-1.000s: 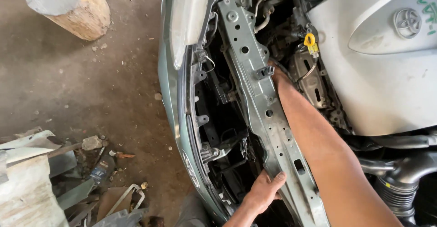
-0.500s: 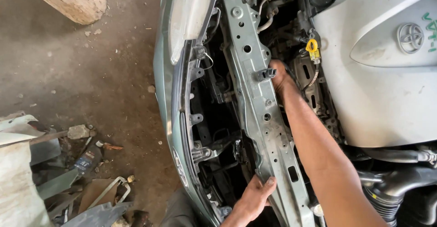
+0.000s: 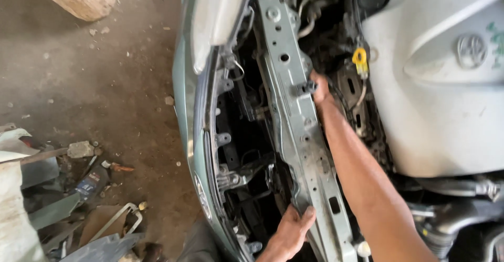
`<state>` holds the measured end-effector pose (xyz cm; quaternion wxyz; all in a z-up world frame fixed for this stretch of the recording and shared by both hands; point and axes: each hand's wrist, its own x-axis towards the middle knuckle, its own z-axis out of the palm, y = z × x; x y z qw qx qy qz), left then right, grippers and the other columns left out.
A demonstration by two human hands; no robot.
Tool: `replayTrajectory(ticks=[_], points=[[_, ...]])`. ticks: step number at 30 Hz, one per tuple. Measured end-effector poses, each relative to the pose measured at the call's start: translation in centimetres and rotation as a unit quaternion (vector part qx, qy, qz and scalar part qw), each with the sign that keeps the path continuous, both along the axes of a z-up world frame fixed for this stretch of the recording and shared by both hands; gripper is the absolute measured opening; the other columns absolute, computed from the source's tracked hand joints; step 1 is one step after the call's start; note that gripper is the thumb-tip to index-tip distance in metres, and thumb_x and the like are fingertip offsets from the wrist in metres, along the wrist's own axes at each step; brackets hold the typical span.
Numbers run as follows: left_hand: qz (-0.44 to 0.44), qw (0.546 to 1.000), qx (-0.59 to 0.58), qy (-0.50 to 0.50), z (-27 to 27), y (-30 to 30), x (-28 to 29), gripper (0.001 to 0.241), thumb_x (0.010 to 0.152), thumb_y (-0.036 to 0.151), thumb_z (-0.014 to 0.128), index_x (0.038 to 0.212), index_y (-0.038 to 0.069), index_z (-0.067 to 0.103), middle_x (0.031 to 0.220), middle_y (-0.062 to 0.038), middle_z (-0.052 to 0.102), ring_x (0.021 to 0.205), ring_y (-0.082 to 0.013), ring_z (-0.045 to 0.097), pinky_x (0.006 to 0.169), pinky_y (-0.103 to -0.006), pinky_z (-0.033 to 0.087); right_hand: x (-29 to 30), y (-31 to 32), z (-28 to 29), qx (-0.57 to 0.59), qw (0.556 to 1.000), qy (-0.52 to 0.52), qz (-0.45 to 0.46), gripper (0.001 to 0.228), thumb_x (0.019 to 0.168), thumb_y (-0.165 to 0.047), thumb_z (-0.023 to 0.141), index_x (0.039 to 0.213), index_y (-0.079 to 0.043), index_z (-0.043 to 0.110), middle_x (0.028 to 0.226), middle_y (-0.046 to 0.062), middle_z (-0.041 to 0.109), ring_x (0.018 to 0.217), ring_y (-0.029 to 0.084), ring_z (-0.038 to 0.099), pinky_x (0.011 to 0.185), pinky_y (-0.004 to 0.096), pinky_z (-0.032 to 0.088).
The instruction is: The person positions and aligns a long metal reinforcement bar across the front of a car's engine bay. They repeatedly adjust the bar's placement to fit it into the vehicle's frame, using their hands to hold and maneuver the part into position.
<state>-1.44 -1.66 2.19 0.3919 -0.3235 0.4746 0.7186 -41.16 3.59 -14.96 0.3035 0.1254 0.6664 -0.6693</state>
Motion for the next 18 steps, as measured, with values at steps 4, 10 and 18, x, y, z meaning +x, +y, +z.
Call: replayTrajectory(ticks=[4,10,18], points=[[0.026,0.998,-0.03,0.046,-1.7,0.8,0.3,0.099,0.089,0.072,0.056,0.144,-0.009,0.041,0.129,-0.028,0.061,0.118,-0.0414,0.062,0.091,-0.0398,0.054,3.6,-2.1,9.8,-0.017,0.998,0.03,0.06,0.044,0.091,-0.035,0.058,0.121,-0.006,0.072,0.107,0.008,0.075,0.092,0.021,0.07,0.081,0.037,0.057],[0.059,0.992,-0.061,0.094,-1.3,1.6,-0.1,0.077,0.095,0.053,0.064,0.137,-0.008,0.043,0.132,-0.021,0.064,0.124,-0.0237,0.06,0.108,-0.0368,0.048,1.7,1.0,3.3,-0.199,0.967,-0.156,-0.03,0.047,0.095,-0.043,0.057,0.112,-0.002,0.074,0.098,0.013,0.075,0.087,0.031,0.071,0.084,0.045,0.057],[0.127,0.989,0.02,0.078,-3.1,2.1,0.2,0.069,0.094,0.034,0.07,0.145,-0.002,0.04,0.132,-0.015,0.064,0.119,-0.0213,0.061,0.102,-0.0359,0.052,8.9,7.6,6.0,-0.097,0.993,0.032,-0.061,0.04,0.102,-0.028,0.056,0.128,0.0,0.069,0.122,0.013,0.073,0.115,0.025,0.07,0.104,0.04,0.054]])
